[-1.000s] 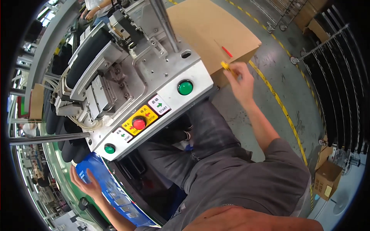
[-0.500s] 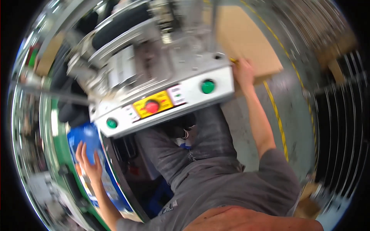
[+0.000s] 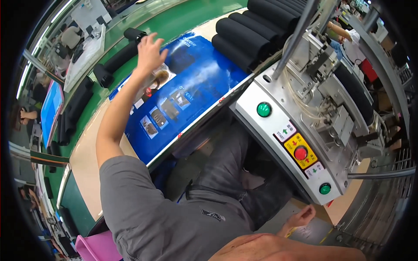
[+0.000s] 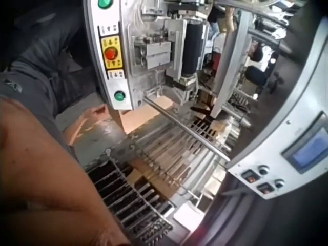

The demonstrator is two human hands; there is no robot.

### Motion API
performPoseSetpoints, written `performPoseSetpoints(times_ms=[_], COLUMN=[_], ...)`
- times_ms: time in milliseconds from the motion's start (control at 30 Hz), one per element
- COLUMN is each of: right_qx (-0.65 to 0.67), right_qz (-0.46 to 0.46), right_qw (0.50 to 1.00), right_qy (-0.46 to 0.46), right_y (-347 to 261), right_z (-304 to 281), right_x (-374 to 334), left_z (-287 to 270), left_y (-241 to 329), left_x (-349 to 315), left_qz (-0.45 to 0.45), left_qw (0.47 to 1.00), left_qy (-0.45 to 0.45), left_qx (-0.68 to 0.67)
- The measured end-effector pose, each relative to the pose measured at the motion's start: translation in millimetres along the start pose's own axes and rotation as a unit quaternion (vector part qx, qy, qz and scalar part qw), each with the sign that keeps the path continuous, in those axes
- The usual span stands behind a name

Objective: The operator places plastic components into an assembly machine for processing and uses a small hand tool for trimming or inspection.

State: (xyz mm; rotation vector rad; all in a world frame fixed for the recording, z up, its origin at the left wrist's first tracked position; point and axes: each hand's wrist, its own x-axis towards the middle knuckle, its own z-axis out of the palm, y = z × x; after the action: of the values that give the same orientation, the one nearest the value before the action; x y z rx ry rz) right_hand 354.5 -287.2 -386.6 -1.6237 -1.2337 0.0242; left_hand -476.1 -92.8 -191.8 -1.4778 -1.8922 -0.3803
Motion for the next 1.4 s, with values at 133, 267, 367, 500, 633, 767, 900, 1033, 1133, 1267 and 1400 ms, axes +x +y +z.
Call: performPoseSetpoints(times_ms=[133,267,367,500,633,767,900,1033,1133,1267,1400], right_qx=[0.012,0.073,0.116,0.188,0.266,0.320,0.310,0.186,0.221,0.356,0.442], right_qz=[-0.016,0.046,0.060,0.019,-0.021,-0.084,-0.330,-0.239,-0.123,0.041,0.157], right_qw=[0.996,0.990,0.968,0.931,0.877,0.808,0.835,0.905,0.887,0.807,0.723], right_qy=[-0.089,-0.108,-0.214,-0.313,-0.399,-0.488,-0.313,-0.300,-0.387,-0.469,-0.507], right_y=[-49.6,-98.1,-126.3,-180.1,-228.3,-298.2,-369.8,-394.0,-348.8,-304.6,-288.3], right_z=[25.9,48.7,67.1,106.9,146.8,151.6,118.3,118.2,126.7,125.7,132.1], right_x=[-20.5,-18.6,-17.3,-14.0,-18.4,-8.3,17.5,42.6,35.8,31.1,18.1], left_z=[52.4,84.8,88.0,31.0,-89.7,-183.0,-224.8,-238.6,-214.9,-164.8,-148.9], left_y=[-75.9,-122.3,-139.2,-129.3,-58.8,24.8,110.1,209.3,247.5,276.3,274.8], left_x=[45.8,69.7,96.1,123.4,153.5,132.8,77.5,16.8,-21.8,-78.6,-91.2], left_qz=[-0.084,-0.152,-0.109,-0.142,-0.228,-0.206,-0.042,0.020,0.006,-0.013,0.016], left_qw=[0.971,0.919,0.950,0.989,0.960,0.906,0.825,0.802,0.647,0.394,0.385], left_qy=[-0.111,-0.234,-0.141,0.013,-0.013,-0.016,-0.117,-0.221,-0.305,-0.411,-0.502], left_qx=[0.196,0.277,0.258,0.030,-0.164,-0.369,-0.551,-0.555,-0.699,-0.822,-0.774])
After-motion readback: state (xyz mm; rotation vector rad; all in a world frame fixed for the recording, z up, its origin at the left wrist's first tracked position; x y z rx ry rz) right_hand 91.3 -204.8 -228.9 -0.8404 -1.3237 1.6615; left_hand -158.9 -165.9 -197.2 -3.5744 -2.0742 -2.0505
